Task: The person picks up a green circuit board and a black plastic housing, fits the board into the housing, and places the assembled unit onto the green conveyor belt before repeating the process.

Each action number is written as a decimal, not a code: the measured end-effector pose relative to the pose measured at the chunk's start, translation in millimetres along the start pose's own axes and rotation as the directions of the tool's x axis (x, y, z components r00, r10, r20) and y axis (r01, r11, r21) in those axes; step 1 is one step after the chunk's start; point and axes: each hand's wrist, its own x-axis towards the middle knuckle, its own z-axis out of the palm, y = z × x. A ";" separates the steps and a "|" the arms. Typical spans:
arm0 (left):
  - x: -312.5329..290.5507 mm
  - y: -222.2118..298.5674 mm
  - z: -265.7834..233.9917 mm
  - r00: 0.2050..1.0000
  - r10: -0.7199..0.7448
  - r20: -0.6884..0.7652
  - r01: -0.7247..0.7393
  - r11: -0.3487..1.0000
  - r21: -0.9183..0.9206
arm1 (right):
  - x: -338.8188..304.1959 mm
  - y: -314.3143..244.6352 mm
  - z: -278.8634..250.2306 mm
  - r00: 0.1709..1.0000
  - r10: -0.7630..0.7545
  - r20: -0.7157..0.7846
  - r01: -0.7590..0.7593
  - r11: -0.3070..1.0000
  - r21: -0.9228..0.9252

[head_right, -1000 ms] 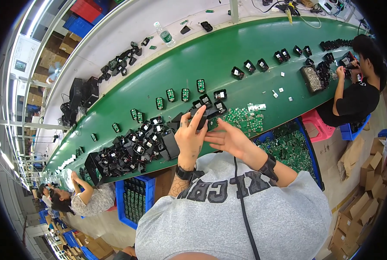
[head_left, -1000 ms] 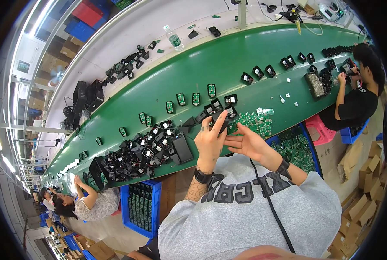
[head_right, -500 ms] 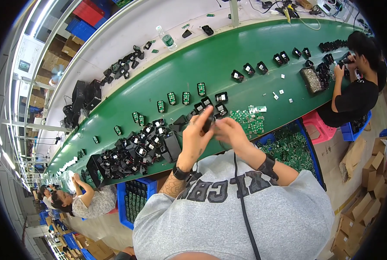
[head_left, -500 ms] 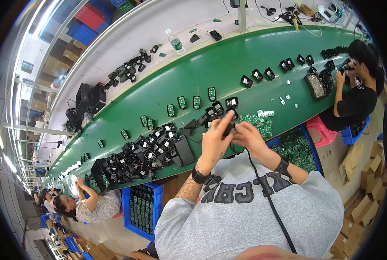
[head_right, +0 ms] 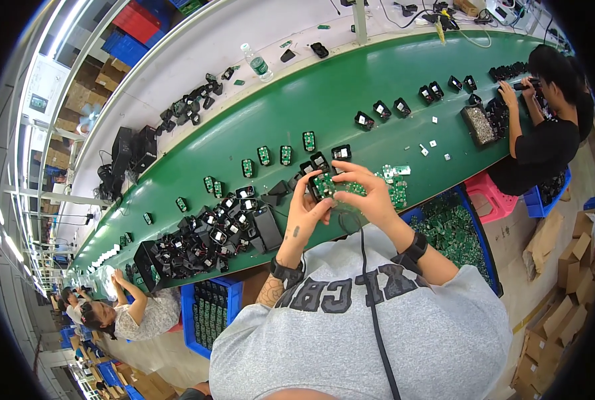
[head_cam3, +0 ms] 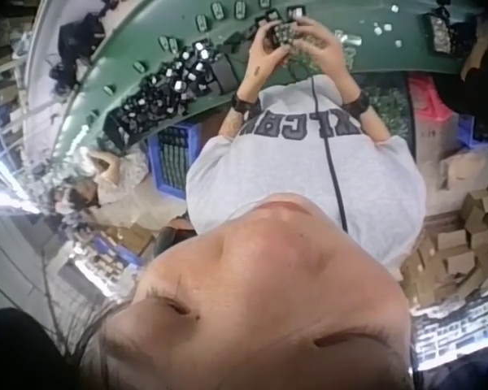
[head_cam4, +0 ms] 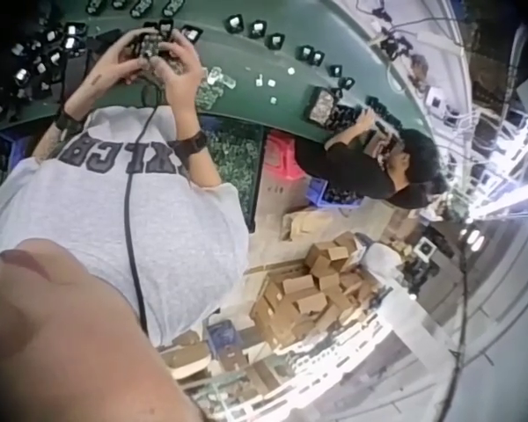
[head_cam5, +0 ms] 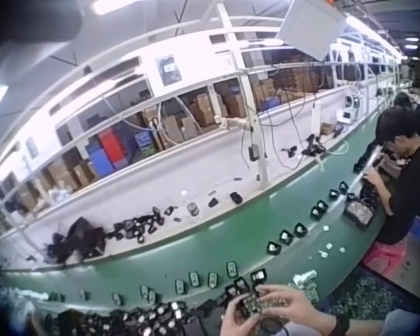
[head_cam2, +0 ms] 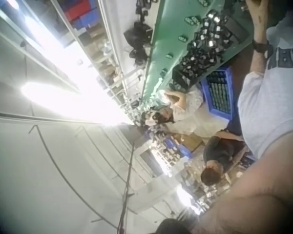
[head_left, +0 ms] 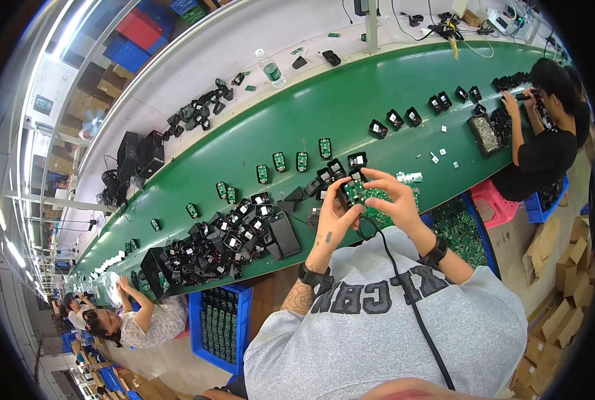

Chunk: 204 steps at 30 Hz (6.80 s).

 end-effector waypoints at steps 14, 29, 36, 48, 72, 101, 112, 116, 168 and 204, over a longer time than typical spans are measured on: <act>-0.8 -1.7 5.5 0.917 0.374 -0.137 -0.288 0.860 0.422 | -5.0 12.8 12.6 0.891 0.434 0.131 -0.448 0.798 0.402; -8.0 12.0 6.9 0.875 0.483 0.013 -0.365 0.642 0.675 | -6.1 17.4 13.8 0.911 0.388 0.142 -0.408 0.789 0.459; -9.9 10.1 7.3 0.842 0.539 0.020 -0.407 0.611 0.679 | -7.5 9.0 19.9 0.902 0.426 0.069 -0.410 0.796 0.445; -6.9 1.5 8.6 0.896 0.445 0.001 -0.408 0.822 0.398 | -3.9 3.3 10.1 0.871 0.477 0.118 -0.469 0.735 0.490; 2.7 10.3 -5.7 0.993 0.027 0.117 -0.022 0.999 -0.043 | 3.8 -23.1 -1.1 0.939 -0.273 0.208 0.320 0.915 -0.246; -8.3 15.2 -3.2 0.985 0.007 0.171 0.013 0.993 -0.117 | 8.8 -30.0 -1.3 0.937 -0.025 0.350 0.162 0.915 -0.369; -9.4 3.9 7.2 0.984 0.112 0.137 -0.121 0.991 0.061 | 6.9 -12.5 26.9 0.958 0.272 0.092 -0.287 0.911 0.296; 2.0 -11.9 3.8 0.979 0.198 0.057 -0.204 0.970 0.133 | 9.2 8.9 31.3 0.985 0.171 0.037 -0.175 0.948 0.266; 26.0 -75.5 -54.7 0.971 -0.159 -0.177 0.145 0.985 -0.091 | 14.4 87.2 17.7 0.990 0.140 0.023 -0.139 0.989 -0.046; 11.1 3.8 -26.7 0.979 -0.200 0.027 0.199 0.931 -0.305 | 3.2 43.5 -35.2 0.952 0.304 0.031 -0.292 0.875 0.387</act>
